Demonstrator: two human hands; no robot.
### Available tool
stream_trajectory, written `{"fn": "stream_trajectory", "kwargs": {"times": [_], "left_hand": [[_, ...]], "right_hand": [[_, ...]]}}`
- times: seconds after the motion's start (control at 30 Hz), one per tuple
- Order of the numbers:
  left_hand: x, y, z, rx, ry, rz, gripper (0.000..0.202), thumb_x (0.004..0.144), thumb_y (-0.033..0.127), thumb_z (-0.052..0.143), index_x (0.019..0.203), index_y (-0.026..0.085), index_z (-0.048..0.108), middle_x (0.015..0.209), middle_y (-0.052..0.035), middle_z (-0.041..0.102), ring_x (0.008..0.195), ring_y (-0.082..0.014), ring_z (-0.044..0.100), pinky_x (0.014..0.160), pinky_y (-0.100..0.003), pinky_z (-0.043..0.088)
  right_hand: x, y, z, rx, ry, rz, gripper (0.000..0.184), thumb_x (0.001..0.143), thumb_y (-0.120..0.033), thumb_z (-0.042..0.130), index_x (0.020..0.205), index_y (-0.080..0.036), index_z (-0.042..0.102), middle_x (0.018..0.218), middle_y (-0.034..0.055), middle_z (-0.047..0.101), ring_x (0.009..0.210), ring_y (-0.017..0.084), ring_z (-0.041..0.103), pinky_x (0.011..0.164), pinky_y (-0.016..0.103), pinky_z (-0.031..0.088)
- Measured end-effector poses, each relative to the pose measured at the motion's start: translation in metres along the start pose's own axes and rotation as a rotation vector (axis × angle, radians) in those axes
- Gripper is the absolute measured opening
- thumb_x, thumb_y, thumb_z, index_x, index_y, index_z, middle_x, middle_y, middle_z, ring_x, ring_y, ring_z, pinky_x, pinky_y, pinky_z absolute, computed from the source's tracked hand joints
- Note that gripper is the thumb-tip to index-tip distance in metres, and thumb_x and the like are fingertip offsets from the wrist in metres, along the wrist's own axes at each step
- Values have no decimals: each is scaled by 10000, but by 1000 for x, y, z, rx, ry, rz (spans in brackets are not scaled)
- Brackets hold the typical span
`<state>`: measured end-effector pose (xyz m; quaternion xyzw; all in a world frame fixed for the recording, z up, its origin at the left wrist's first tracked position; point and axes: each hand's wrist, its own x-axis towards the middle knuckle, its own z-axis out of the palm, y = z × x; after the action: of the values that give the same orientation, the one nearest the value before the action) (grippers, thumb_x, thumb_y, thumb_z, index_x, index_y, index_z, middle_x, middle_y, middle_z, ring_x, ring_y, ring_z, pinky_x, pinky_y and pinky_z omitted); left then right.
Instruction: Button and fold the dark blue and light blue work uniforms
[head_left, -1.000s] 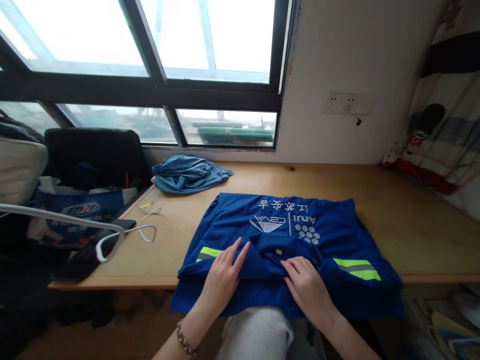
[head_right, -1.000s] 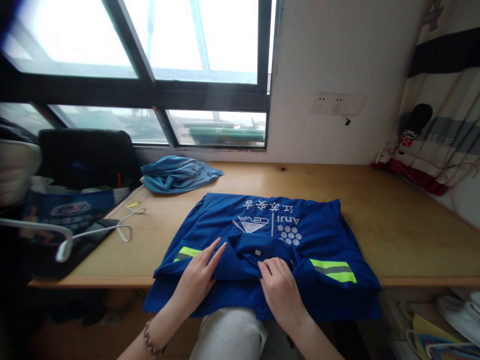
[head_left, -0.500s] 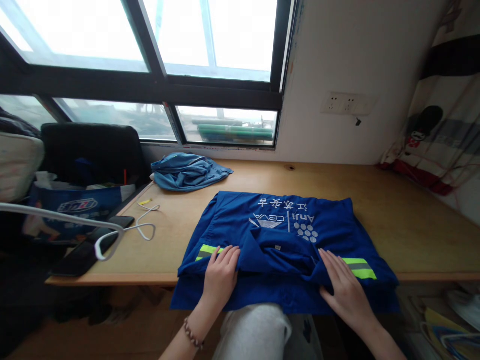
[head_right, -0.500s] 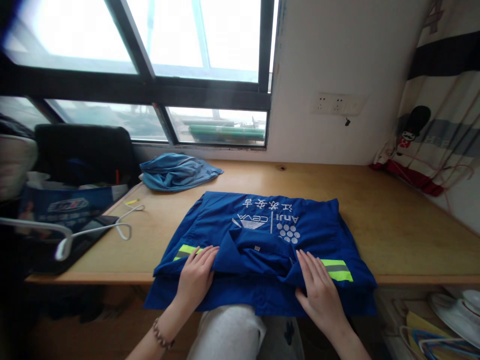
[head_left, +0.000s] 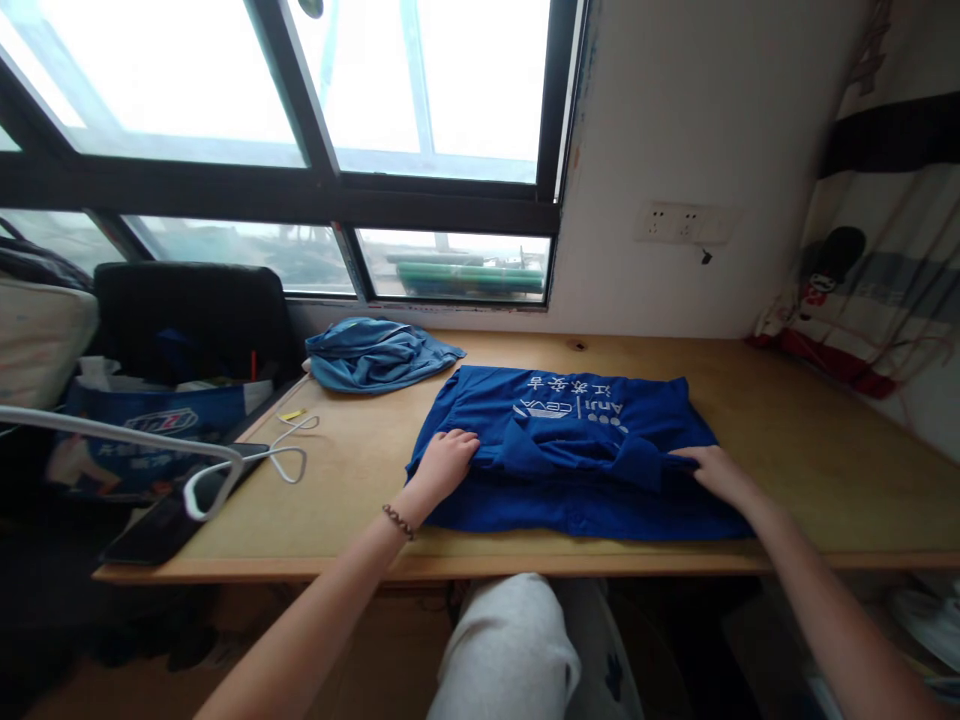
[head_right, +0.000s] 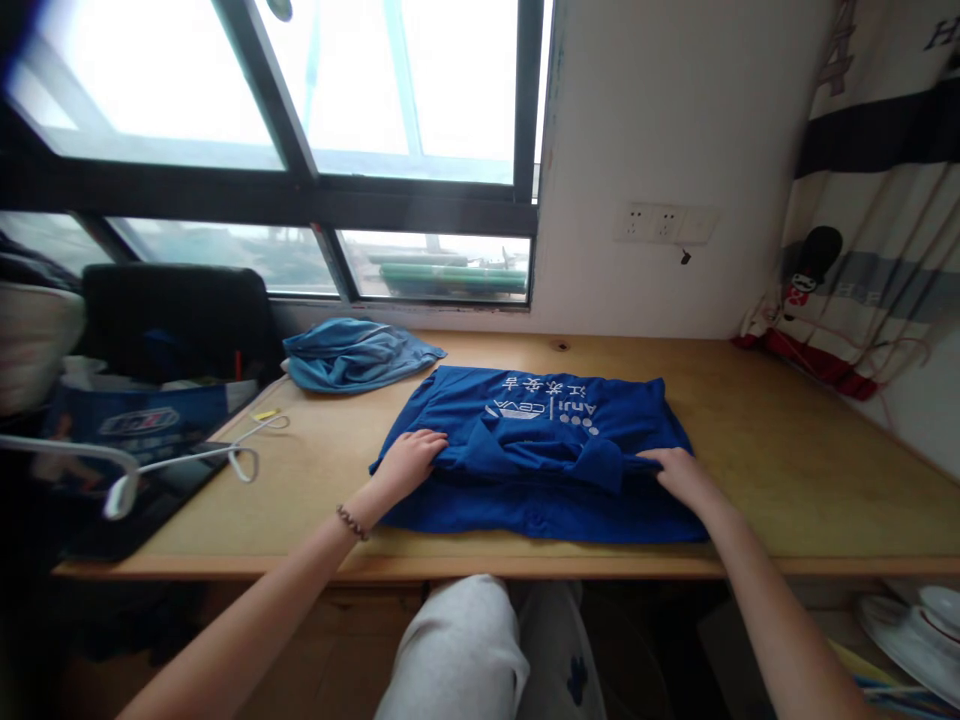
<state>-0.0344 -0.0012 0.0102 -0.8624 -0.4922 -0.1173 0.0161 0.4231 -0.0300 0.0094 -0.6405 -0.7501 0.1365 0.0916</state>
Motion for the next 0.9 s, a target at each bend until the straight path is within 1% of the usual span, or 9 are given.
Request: {"fn": "stream_trajectory", "kwargs": {"times": [0.13,0.23,0.3,0.47,0.53,0.6,0.7,0.8,0.9], "left_hand": [[32,-7,-48,112,63,-113,248,779,62,362,857,109,592,821,-87,636,845,-180,570,852,-359,368],[28,2,-77,165,280,-89,289,801,82,339,991,130,551,1016,-97,602,1030,-202,496,974,-407,267],[10,8,-74,174,360,-59,355,785,81,371,1117,130,488,1153,-93,542,1139,-207,415,1014,-415,221],[-43,0,-9,99,140,-17,403,740,30,369,1076,163,547,1128,-84,572,1076,-215,487,960,-435,308],[-52,-6,7,92,115,-17,425,737,37,373,1107,170,534,1164,-89,549,1099,-221,473,951,-437,318],[-54,-8,10,100,127,-4,459,740,46,379,1166,174,492,1204,-97,516,1131,-224,445,962,-442,302],[-49,-2,3,99,118,84,481,750,57,391,1213,177,446,1220,-103,499,1151,-221,422,988,-445,264],[-40,4,1,29,80,132,405,753,87,433,1140,182,508,1136,-93,554,1080,-208,476,953,-410,318],[-33,5,3,-46,52,100,287,756,141,475,1018,184,582,1033,-83,593,989,-201,520,882,-381,383]], "right_hand": [[22,-7,-58,-125,107,27,445,633,-55,424,977,-221,652,973,15,652,944,212,574,827,302,440],[8,-13,-81,-269,309,22,458,667,-70,412,1030,-257,619,1069,9,611,982,244,551,818,371,440],[-11,-11,-69,-312,414,5,470,680,-77,404,1063,-272,594,1118,1,581,1009,243,534,833,393,436],[-45,10,19,-299,281,-134,579,576,-4,379,1062,-231,596,1095,2,595,1051,207,506,923,376,395],[-48,16,42,-315,298,-176,604,573,-2,387,1111,-212,564,1138,13,570,1094,216,471,951,399,364],[-48,15,48,-331,332,-207,580,607,-25,416,1149,-193,533,1171,33,548,1118,230,447,960,421,346],[-44,5,42,-323,331,-303,546,656,-68,450,1183,-201,498,1190,39,533,1140,233,429,969,439,327],[-38,-9,38,-271,281,-402,563,661,-63,455,1204,-209,471,1205,32,521,1148,220,425,976,431,327],[-31,-15,35,-193,223,-377,561,651,-56,454,1194,-197,481,1200,38,523,1131,206,443,967,401,351]]}}
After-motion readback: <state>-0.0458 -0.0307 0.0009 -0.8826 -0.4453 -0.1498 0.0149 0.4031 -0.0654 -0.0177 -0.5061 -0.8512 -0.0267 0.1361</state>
